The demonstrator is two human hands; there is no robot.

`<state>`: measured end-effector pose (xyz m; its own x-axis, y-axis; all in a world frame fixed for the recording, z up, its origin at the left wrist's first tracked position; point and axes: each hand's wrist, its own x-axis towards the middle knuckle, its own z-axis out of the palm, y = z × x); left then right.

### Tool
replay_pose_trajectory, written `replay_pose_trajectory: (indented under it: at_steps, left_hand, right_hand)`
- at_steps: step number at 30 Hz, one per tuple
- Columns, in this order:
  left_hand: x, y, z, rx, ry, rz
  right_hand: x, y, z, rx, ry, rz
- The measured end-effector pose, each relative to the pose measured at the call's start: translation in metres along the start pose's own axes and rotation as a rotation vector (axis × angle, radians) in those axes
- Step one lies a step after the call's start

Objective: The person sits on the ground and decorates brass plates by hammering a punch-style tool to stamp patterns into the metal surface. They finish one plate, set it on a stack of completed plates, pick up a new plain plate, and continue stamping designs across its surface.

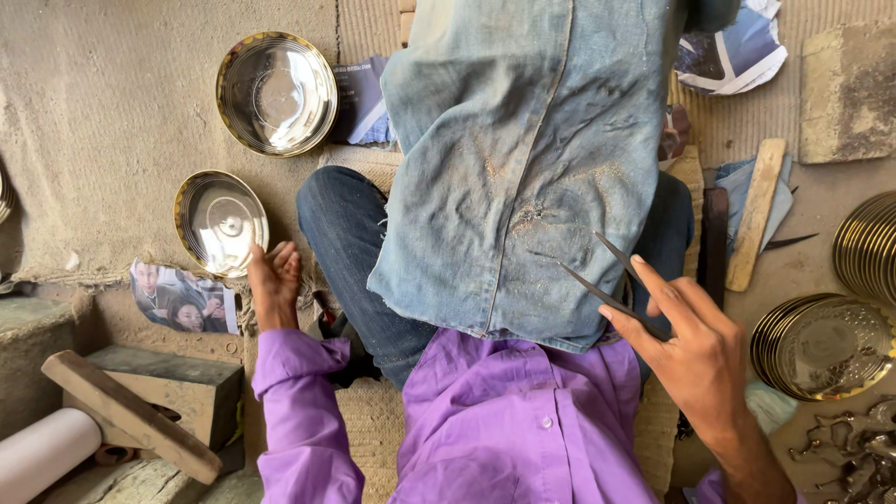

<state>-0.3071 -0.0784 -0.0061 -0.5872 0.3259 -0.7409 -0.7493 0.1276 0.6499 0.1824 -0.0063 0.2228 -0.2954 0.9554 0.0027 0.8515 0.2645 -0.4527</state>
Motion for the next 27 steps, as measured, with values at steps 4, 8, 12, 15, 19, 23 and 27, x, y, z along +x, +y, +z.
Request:
replay_pose_trajectory:
  at_steps: [4,8,12,15,19,23,27]
  left_hand:
    - [0.001,0.032,0.049,0.339,-0.094,0.154]
    - [0.017,0.051,0.121,0.739,0.013,0.243]
    - [0.030,0.047,0.147,0.929,-0.007,0.381]
    - [0.037,0.040,0.138,0.656,-0.093,0.356]
    - [0.036,0.035,0.119,0.334,-0.117,0.353]
    - [0.021,0.036,0.098,0.300,-0.137,0.465]
    - [-0.046,0.047,0.064,0.287,-0.285,0.611]
  right_hand:
    - [-0.004,0.003,0.005,0.030,-0.019,0.063]
    - [-0.007,0.004,0.010,0.038,-0.018,0.076]
    - [-0.011,0.004,0.009,0.030,0.007,0.087]
    - [-0.012,0.007,0.005,0.036,0.016,0.097]
    - [-0.014,0.011,0.001,0.068,0.012,0.114]
    - [-0.018,0.016,-0.002,0.123,0.022,0.194]
    - [-0.026,0.022,-0.007,0.266,0.095,0.178]
